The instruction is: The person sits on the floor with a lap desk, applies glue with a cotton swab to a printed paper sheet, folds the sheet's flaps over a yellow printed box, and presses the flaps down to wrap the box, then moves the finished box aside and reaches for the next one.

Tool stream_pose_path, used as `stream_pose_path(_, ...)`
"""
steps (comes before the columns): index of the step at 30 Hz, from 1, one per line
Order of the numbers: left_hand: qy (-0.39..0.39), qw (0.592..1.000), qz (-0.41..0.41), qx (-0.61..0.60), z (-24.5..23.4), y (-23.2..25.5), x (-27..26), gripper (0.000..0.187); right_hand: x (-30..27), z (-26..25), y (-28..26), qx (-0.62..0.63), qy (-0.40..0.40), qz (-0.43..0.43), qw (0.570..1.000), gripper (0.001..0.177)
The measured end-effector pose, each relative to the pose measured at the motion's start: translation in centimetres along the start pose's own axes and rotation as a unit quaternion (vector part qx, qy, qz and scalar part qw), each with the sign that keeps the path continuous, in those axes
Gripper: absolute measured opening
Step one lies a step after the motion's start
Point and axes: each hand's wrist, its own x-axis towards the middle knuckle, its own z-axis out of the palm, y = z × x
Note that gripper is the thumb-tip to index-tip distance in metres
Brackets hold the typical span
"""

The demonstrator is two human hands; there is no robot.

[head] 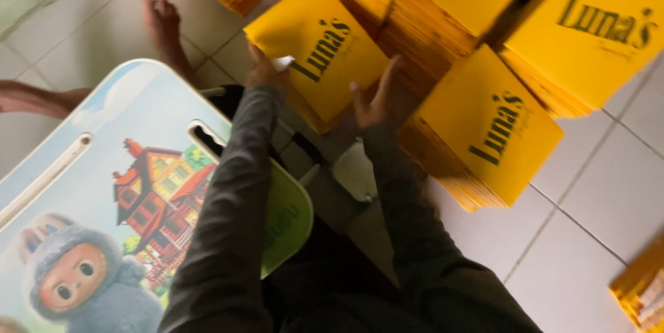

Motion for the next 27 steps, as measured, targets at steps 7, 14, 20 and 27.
stream_pose_path(7, -0.038, 0.977, 0.168, -0.124, -11.5, 14.0, -23.9, 0.045, -7.4, -23.8, -2.6, -0.071, 0.174, -0.095, 0.977, 0.064)
stream_pose_path(14, -0.102, 0.953, 0.198, -0.208, -4.8, 21.4, -31.0, 0.058, -15.4, -27.5, 15.6, -0.056, 0.118, 0.282, 0.95, 0.076)
stream_pose_path(20, -0.06, 0.935, 0.166, -0.306, -9.5, 22.8, -34.4, 0.052, -13.1, -28.3, 8.3, 0.014, 0.127, 0.307, 0.943, 0.09)
stream_pose_path(27, -0.054, 0.9, 0.092, -0.423, -15.8, 19.6, -37.9, 0.041, -12.2, -32.4, -5.2, 0.155, 0.189, 0.097, 0.965, 0.059)
